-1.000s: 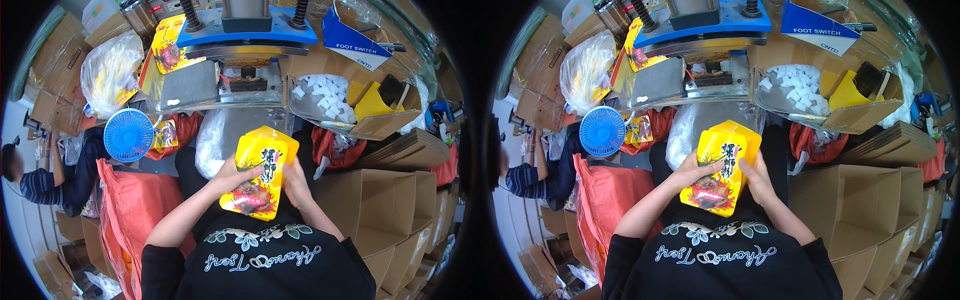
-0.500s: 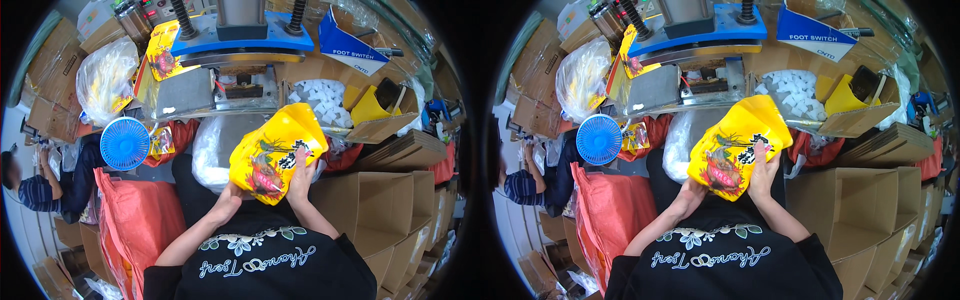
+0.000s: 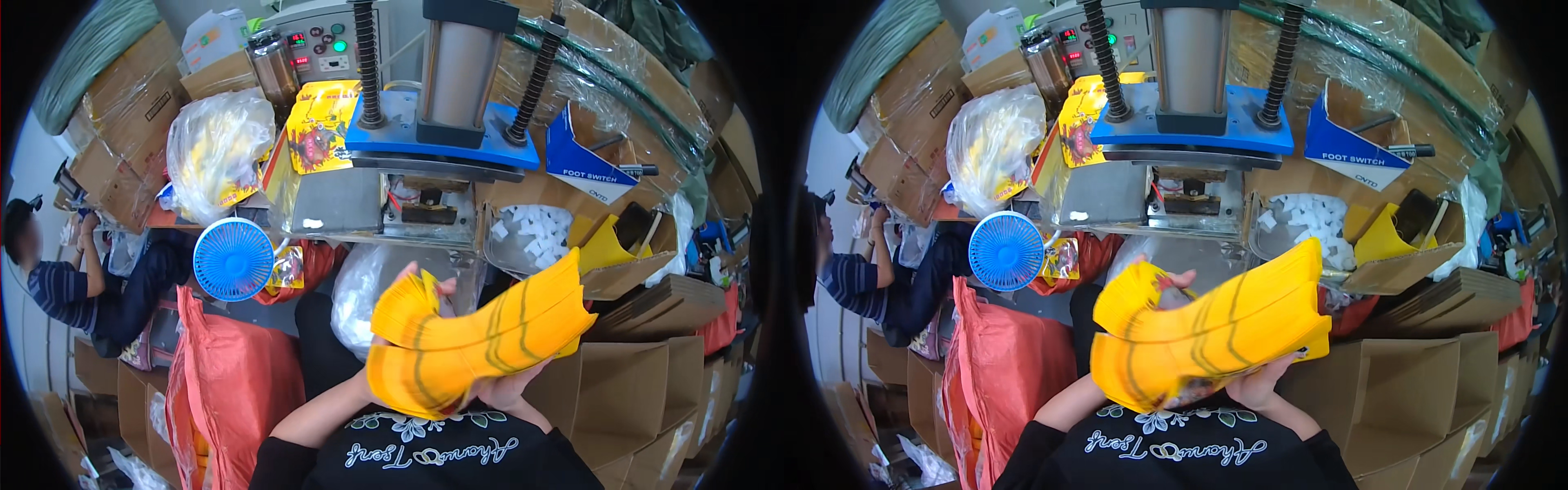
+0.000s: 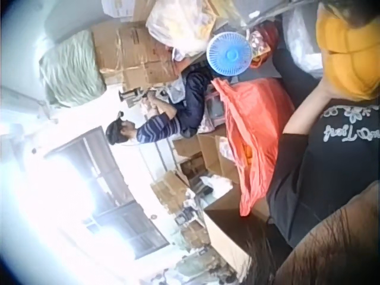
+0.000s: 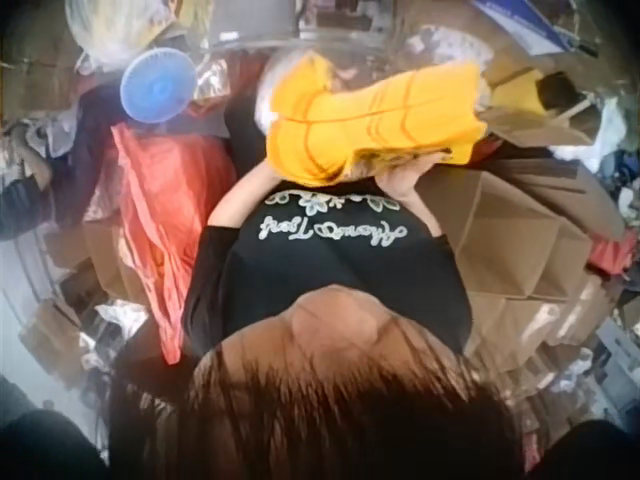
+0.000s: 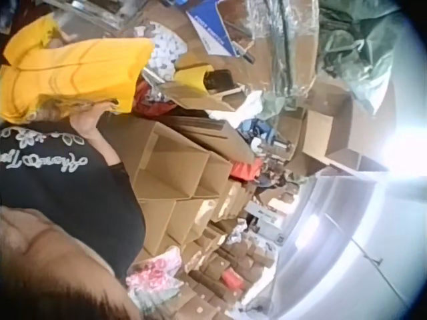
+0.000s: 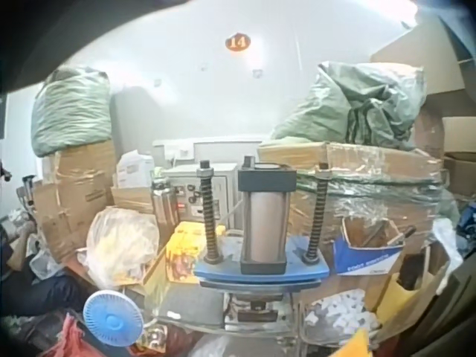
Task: Packing and sealing food products in yellow bags using an industrial heat-sealing machine.
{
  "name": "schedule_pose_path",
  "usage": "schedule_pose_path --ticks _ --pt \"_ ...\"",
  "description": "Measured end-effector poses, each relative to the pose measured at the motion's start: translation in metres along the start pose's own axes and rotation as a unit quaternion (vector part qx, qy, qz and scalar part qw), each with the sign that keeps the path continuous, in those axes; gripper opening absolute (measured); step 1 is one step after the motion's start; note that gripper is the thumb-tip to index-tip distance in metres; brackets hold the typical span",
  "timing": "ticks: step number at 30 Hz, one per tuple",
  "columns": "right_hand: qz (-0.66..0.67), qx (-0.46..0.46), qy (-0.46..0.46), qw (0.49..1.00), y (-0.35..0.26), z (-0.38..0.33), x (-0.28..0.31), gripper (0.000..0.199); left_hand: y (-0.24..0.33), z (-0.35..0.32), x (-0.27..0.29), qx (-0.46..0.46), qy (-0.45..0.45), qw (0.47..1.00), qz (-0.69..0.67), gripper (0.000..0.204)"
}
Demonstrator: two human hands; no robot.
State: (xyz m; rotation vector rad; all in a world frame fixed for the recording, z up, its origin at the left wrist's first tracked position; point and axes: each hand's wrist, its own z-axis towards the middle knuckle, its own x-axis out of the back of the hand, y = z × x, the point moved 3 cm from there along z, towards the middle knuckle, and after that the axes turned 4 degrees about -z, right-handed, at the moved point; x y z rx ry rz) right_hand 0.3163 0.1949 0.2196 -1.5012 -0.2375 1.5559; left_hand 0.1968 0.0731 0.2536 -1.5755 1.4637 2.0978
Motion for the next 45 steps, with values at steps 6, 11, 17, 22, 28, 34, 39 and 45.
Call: schedule_pose_path --ticks 6,11,17,22,28,34,39,45 --pt "-0.207 -0.033 -0.078 0.975 -0.010 0.002 0.019 0.079 0.024 -0.025 0.025 -0.140 -0.011 0.971 0.193 0.058" --pt "-0.142 -0.150 -0.049 0.977 -0.014 0.024 0.027 0.102 0.026 -0.028 0.052 -0.092 0.044 0.962 0.255 0.067" --pt "-0.231 -0.251 -0.069 0.938 0.019 -0.003 0.034 0.077 0.004 -0.057 0.067 -0.032 0.066 0.905 0.420 0.082" --pt "-0.169 -0.296 0.018 0.940 0.029 -0.020 0.039 0.065 -0.011 -0.078 0.079 0.088 0.142 0.944 0.286 0.101" --pt "-0.220 -0.315 -0.029 0.923 0.016 -0.014 0.037 0.070 -0.014 -0.099 0.066 -0.003 0.065 0.916 0.397 0.130" --pt "-0.203 -0.296 -0.020 0.933 -0.003 -0.012 0.024 0.073 -0.014 -0.076 0.055 0.003 0.110 0.915 0.387 0.128" --pt "-0.265 -0.152 -0.226 0.925 -0.041 0.011 0.017 0.070 0.016 -0.046 0.038 -0.049 -0.087 0.950 0.296 0.119" --pt "0.104 -0.155 -0.360 0.914 -0.044 0.042 -0.033 0.021 0.000 -0.031 -0.008 0.200 -0.163 0.966 0.008 0.118"
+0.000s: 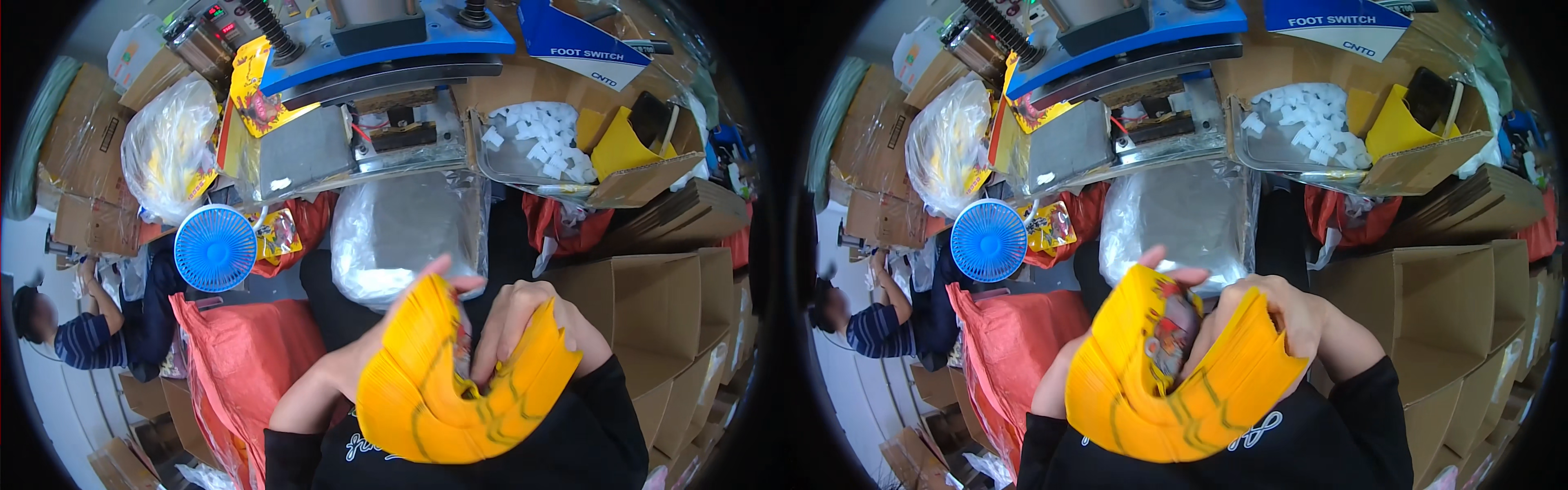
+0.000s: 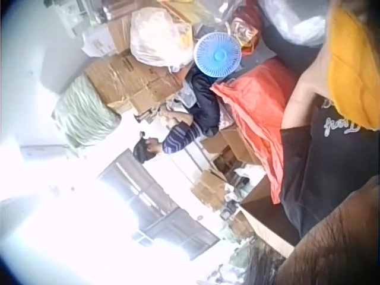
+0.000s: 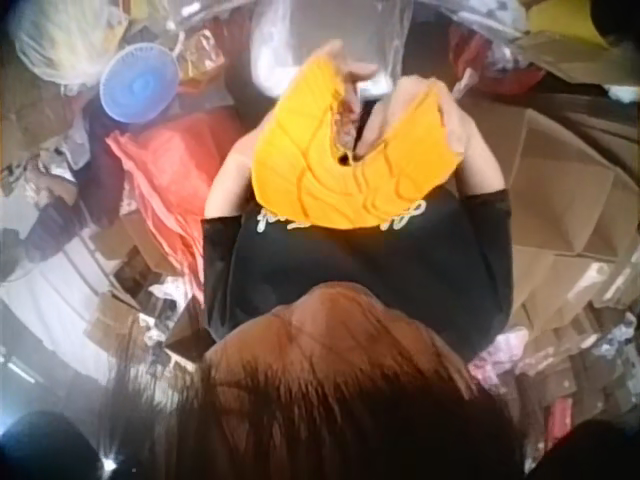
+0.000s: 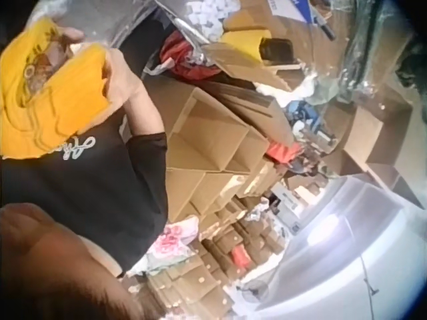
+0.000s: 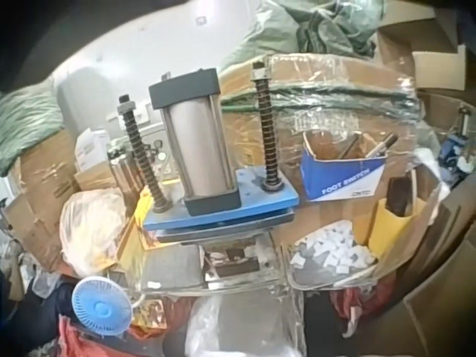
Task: Packing and sealing food products in yellow bags using an industrial heat-sealing machine.
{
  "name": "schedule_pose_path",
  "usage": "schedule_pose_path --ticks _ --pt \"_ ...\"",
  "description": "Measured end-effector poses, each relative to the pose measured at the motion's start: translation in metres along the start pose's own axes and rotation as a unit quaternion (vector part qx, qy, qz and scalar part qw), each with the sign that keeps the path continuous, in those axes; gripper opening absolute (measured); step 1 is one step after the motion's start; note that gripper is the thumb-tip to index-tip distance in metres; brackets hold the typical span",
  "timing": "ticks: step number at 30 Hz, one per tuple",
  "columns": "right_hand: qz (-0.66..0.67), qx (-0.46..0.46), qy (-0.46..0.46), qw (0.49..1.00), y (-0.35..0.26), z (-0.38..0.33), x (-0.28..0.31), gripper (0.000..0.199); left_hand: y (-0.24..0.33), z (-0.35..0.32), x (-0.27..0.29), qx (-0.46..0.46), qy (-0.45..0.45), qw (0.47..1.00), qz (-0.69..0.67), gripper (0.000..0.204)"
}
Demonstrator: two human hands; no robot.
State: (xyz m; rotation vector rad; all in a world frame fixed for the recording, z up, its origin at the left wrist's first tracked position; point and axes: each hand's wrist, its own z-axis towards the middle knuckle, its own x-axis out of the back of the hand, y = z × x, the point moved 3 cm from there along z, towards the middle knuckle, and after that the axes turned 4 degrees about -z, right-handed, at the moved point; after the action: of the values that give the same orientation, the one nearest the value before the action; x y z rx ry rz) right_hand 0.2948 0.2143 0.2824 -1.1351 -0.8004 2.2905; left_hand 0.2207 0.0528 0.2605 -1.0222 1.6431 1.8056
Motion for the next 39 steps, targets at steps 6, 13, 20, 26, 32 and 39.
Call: schedule_pose_path --ticks 6,13,20,26,32,39 --pt "-0.005 -0.022 0.063 0.998 0.039 -0.030 0.027 0.108 0.016 0.004 0.017 0.004 -0.011 0.991 0.137 0.132" --pt "0.112 -0.180 0.362 0.908 0.058 -0.040 0.075 0.072 0.009 -0.012 0.086 0.019 0.234 0.965 0.115 0.069" --pt "0.016 -0.233 0.432 0.871 0.096 -0.095 0.079 0.067 -0.046 -0.033 0.107 0.093 0.289 0.949 0.086 0.080" --pt "-0.019 -0.234 0.402 0.885 0.081 -0.093 0.062 0.070 -0.052 -0.029 0.099 0.068 0.314 0.928 0.189 0.081" --pt "-0.116 -0.242 0.387 0.882 0.076 -0.067 0.054 0.077 -0.047 -0.022 0.103 -0.006 0.355 0.914 0.195 0.052" --pt "-0.026 -0.128 0.265 0.955 0.046 -0.034 0.067 0.089 -0.005 -0.030 0.083 -0.143 0.327 0.915 0.189 0.044"
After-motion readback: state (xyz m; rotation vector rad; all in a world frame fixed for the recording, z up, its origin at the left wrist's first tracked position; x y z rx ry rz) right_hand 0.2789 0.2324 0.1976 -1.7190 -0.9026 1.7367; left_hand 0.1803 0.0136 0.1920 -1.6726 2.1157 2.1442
